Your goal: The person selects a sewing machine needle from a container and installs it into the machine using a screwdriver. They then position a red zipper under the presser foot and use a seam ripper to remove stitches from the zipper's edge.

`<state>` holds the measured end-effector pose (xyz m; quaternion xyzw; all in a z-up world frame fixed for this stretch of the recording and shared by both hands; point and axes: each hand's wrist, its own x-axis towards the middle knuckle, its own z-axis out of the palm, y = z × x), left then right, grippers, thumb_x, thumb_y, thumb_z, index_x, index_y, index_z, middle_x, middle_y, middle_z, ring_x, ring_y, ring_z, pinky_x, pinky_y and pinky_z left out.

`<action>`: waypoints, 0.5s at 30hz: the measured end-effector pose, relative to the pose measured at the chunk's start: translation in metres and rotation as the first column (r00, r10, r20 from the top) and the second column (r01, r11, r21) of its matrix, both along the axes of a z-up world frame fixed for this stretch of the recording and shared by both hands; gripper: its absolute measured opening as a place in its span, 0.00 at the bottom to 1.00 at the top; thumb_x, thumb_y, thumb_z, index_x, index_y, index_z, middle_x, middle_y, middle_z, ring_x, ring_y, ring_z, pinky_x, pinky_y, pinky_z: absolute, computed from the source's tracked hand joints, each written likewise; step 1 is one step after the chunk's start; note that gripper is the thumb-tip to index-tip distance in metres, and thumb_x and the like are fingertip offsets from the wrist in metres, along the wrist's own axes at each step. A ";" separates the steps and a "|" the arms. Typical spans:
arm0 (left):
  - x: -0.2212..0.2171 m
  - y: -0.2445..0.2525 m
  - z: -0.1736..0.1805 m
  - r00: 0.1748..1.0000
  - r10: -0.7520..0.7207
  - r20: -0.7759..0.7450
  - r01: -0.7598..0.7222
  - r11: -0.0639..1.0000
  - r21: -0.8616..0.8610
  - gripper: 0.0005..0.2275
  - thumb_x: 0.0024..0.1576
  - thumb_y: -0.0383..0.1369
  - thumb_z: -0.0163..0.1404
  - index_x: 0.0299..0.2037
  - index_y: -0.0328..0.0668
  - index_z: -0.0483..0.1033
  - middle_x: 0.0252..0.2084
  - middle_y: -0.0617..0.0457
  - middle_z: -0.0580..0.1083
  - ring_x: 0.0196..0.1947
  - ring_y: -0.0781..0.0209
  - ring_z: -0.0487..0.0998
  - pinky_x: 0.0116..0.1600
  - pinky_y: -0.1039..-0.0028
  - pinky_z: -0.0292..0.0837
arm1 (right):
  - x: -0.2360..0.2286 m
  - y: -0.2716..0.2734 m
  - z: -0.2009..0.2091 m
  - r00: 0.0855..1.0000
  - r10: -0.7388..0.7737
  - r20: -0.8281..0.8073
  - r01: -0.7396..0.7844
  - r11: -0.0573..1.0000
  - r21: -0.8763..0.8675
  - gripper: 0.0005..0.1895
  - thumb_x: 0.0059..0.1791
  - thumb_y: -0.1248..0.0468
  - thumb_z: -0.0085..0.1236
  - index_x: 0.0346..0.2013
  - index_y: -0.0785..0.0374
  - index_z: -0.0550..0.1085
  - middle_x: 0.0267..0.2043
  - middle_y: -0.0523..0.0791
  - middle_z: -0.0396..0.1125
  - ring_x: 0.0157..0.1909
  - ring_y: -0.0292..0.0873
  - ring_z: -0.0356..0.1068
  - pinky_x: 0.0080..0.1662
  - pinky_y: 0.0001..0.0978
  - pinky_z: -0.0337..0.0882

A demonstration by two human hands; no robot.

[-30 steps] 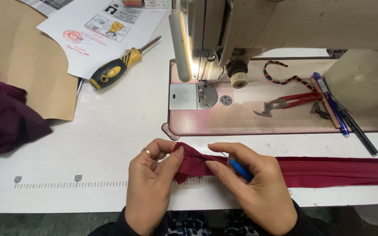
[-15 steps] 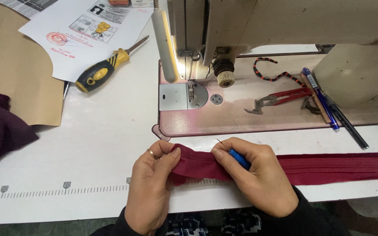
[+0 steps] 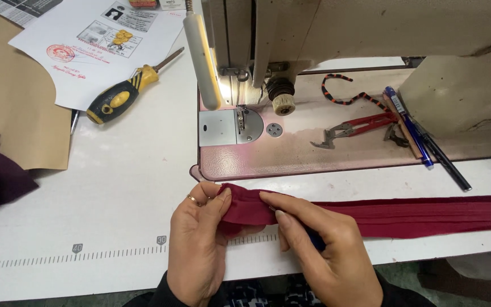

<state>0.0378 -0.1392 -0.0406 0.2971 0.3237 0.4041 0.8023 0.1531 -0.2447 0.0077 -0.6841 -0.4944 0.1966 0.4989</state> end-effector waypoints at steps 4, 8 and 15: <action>0.000 0.001 -0.004 0.999 0.033 0.000 -0.033 0.999 -0.010 0.03 0.53 0.26 0.50 0.34 0.39 0.69 0.28 0.46 0.74 0.25 0.56 0.75 0.26 0.54 0.80 | -0.001 0.002 -0.001 0.999 -0.020 -0.044 0.020 1.000 -0.008 0.16 0.49 0.65 0.49 0.49 0.58 0.77 0.19 0.38 0.65 0.23 0.31 0.62 0.32 0.20 0.66; 0.001 0.000 -0.008 0.998 0.053 0.018 -0.053 0.998 0.024 0.03 0.53 0.25 0.51 0.33 0.38 0.69 0.26 0.47 0.73 0.22 0.58 0.74 0.24 0.59 0.79 | -0.001 0.003 -0.004 0.998 -0.031 -0.060 0.030 0.999 -0.010 0.16 0.49 0.65 0.49 0.49 0.58 0.77 0.19 0.38 0.65 0.23 0.31 0.63 0.33 0.20 0.66; 0.001 -0.001 -0.013 0.995 0.091 0.039 -0.094 0.992 0.081 0.03 0.54 0.24 0.52 0.34 0.38 0.70 0.26 0.50 0.73 0.23 0.65 0.73 0.31 0.75 0.70 | -0.002 0.007 -0.006 0.991 -0.006 -0.130 0.006 1.000 -0.003 0.13 0.49 0.66 0.50 0.47 0.62 0.75 0.19 0.39 0.62 0.22 0.31 0.63 0.32 0.20 0.67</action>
